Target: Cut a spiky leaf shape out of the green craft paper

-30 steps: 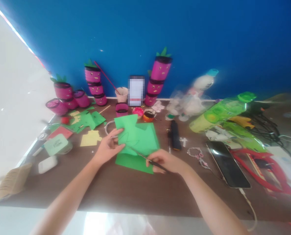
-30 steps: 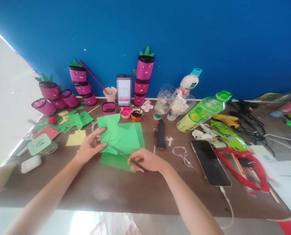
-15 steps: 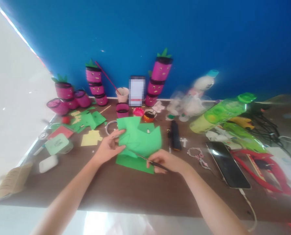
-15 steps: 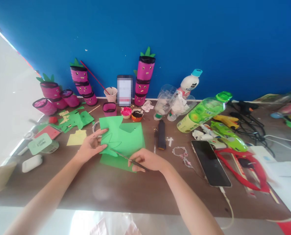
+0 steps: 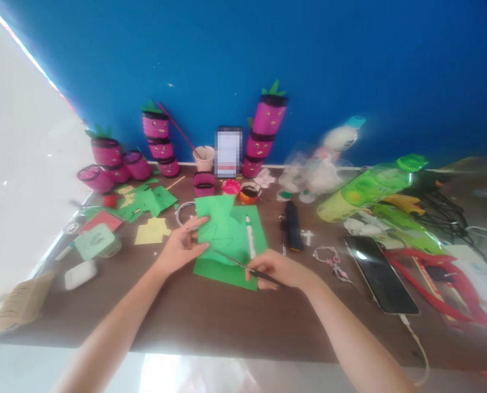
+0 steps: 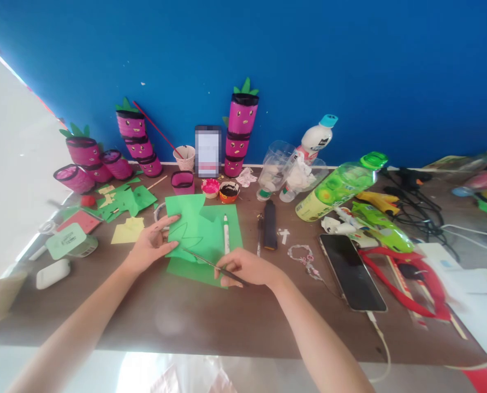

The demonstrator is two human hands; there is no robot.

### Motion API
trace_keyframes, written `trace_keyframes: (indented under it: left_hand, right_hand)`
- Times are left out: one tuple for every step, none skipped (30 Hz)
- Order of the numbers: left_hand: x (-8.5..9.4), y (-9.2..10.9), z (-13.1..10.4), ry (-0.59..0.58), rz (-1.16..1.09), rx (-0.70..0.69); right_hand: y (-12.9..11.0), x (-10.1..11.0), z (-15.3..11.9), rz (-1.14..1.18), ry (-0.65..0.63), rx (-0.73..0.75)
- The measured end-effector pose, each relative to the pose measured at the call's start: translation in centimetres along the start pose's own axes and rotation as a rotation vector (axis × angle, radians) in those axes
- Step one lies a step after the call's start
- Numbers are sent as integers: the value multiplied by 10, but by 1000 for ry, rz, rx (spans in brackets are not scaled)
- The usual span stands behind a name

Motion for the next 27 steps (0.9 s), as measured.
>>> trace_keyframes:
  left_hand:
    - [0, 0, 0, -2, 5, 1]
    - [0, 0, 0, -5, 9, 3]
    - [0, 0, 0, -9, 12, 6]
    - [0, 0, 0, -10, 13, 7]
    - [0, 0, 0, -10, 13, 8]
    - [0, 0, 0, -11, 11, 9]
    - [0, 0, -1, -12, 6, 10]
    - [0, 0, -1, -12, 2, 10]
    - [0, 0, -1, -12, -2, 10]
    - [0, 0, -1, -12, -5, 8]
    - [0, 0, -1, -11, -6, 7]
    - [0, 0, -1, -9, -5, 6]
    - [0, 0, -1, -6, -3, 5]
    - [1, -1, -1, -6, -2, 6]
    - [1, -1, 0, -6, -2, 7]
    - [1, -2, 0, -8, -2, 8]
    - [1, -2, 0, -9, -2, 9]
    - [1, -2, 0, -11, -1, 9]
    - [1, -2, 0, -13, 0, 7]
    - [0, -2, 0, -17, 2, 4]
    - [0, -1, 0, -18, 3, -1]
    - [-1, -1, 0, -21, 2, -4]
    - [-1, 0, 0, -24, -1, -5]
    - [-2, 0, 0, -25, -4, -3]
    - [-2, 0, 0, -23, -7, 0]
    - [-1, 0, 0, -19, -10, 4]
    - [-1, 0, 0, -13, -10, 6]
  right_hand:
    - [0, 0, 0, 0, -1, 1]
    - [0, 0, 0, 0, -1, -1]
    - [0, 0, 0, 0, -1, -3]
    - [0, 0, 0, 0, -1, -3]
    - [0, 0, 0, 0, -1, -3]
    - [1, 0, 0, 1, -1, -3]
    - [1, 0, 0, 3, -2, -5]
    - [1, 0, 0, 4, -3, -6]
    - [1, 0, 0, 3, -3, -7]
    - [1, 0, 0, 0, -4, -9]
    - [1, 0, 0, -3, -5, -9]
    - [1, 0, 0, -6, -7, -10]
    - [1, 0, 0, -8, -9, -13]
    - [1, 0, 0, -10, -13, -15]
    - [1, -1, 0, -12, -15, -17]
    - [1, -1, 0, -15, -15, -17]
    - [1, -1, 0, -20, -12, -17]
    - [1, -1, 0, -27, -8, -17]
    - [1, 0, 0, -33, -3, -18]
    - [1, 0, 0, -38, 0, -22]
    - [0, 0, -1, -41, 0, -28]
    - [0, 0, -1, -41, -2, -33]
    - [0, 0, -1, -39, -5, -37]
    - [0, 0, -1, -35, -8, -38]
    - [0, 0, -1, -31, -11, -35]
    - [0, 0, -1, -29, -12, -29]
    - [1, 0, -1, -28, -13, -22]
Point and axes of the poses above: each hand's wrist, its own z-axis towards the middle knuckle, its own x-axis out of the back of the hand, y = z × x, the point moved 8 cm from there along z, towards the middle knuckle, and after that the axes turned 10 degrees about -y, right-handed, at the moved point
